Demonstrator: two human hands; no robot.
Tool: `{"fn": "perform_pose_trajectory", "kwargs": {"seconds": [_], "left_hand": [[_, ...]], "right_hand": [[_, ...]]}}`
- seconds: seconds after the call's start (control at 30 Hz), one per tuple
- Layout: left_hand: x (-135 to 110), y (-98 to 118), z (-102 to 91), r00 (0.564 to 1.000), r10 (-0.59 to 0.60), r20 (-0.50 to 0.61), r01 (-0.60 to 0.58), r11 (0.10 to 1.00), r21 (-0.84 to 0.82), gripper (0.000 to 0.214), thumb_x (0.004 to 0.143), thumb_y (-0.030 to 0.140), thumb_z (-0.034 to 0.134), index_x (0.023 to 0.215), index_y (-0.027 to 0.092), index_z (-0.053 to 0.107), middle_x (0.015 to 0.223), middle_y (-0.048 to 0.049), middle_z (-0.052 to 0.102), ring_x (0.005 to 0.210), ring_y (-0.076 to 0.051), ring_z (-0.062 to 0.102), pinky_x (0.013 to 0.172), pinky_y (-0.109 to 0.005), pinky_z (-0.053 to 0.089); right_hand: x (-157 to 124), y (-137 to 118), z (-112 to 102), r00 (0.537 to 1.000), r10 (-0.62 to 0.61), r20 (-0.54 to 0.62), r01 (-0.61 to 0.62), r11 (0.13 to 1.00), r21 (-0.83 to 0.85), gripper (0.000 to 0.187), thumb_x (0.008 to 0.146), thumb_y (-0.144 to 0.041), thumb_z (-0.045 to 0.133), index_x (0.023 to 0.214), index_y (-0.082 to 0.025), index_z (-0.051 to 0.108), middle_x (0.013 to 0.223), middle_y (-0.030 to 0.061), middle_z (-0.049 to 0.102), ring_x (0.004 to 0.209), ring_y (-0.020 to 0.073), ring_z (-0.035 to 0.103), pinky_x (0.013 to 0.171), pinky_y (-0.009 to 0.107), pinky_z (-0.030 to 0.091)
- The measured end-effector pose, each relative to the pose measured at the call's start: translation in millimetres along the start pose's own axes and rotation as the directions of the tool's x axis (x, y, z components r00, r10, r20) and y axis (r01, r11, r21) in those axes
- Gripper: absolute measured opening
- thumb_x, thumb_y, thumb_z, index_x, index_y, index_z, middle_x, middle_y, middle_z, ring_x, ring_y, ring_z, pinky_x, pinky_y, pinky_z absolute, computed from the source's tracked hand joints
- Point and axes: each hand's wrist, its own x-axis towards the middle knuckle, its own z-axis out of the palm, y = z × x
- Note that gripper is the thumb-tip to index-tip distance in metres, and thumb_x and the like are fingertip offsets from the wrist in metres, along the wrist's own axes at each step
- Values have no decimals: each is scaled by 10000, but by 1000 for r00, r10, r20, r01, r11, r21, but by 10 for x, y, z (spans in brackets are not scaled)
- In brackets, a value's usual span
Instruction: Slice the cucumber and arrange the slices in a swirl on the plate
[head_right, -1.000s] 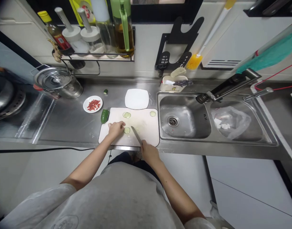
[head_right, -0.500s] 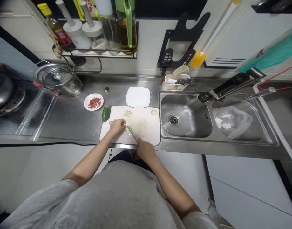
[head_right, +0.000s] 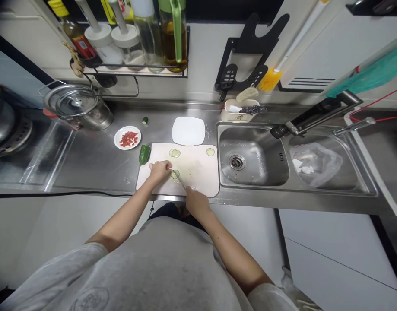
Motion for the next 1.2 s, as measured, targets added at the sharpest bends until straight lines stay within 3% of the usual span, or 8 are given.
{"fn": "perform_pose_trajectory", "kwargs": {"seconds": [0.4, 0.73, 0.87, 1.07, 1.2], "left_hand": [[14, 6, -12, 1000, 5, 3, -5, 1000, 1, 163, 752, 245, 584, 904, 263, 639, 935, -40, 707, 1046, -271, 531, 880, -407, 259], [-79, 29, 12, 996, 91, 4, -91, 993, 79, 213, 785, 227, 541, 981, 242, 624, 1052, -88, 667, 1067, -303, 501, 866, -433, 262], [-118, 78, 62, 994, 106, -6, -105, 989, 108, 181, 783, 181, 524, 926, 226, 625, 1085, -96, 635, 1057, -290, 503, 865, -432, 267], [-200, 166, 75, 996, 93, -2, -93, 994, 65, 204, 806, 124, 471, 894, 227, 624, 925, -75, 678, 1010, -271, 537, 861, -423, 272], [-340, 151, 8, 999, 47, 14, -47, 997, -54, 243, 788, 150, 507, 948, 257, 655, 921, -37, 709, 1001, -251, 574, 889, -419, 282]], "right_hand": [[-18, -58, -23, 998, 6, 67, -5, 1000, -17, 305, 922, -121, 333, 1195, -160, 461, 994, 151, 685, 977, 269, 663, 728, 322, 447], [-184, 82, 78, 990, 49, 131, -49, 999, -1, 323, 908, -170, 400, 1225, -163, 460, 1010, 160, 687, 965, 270, 662, 730, 317, 442], [-281, 141, 120, 988, 49, 144, -54, 998, 27, 340, 922, -174, 370, 1248, -158, 463, 1022, 154, 684, 963, 256, 655, 718, 298, 421], [-350, 250, 158, 994, 23, 108, -32, 996, 87, 407, 942, -194, 317, 1330, -167, 438, 1065, 138, 682, 937, 243, 653, 678, 280, 386], [-340, 312, 151, 995, 3, 102, -11, 997, 77, 431, 948, -217, 317, 1368, -190, 412, 1056, 123, 686, 926, 237, 651, 673, 272, 376]]}}
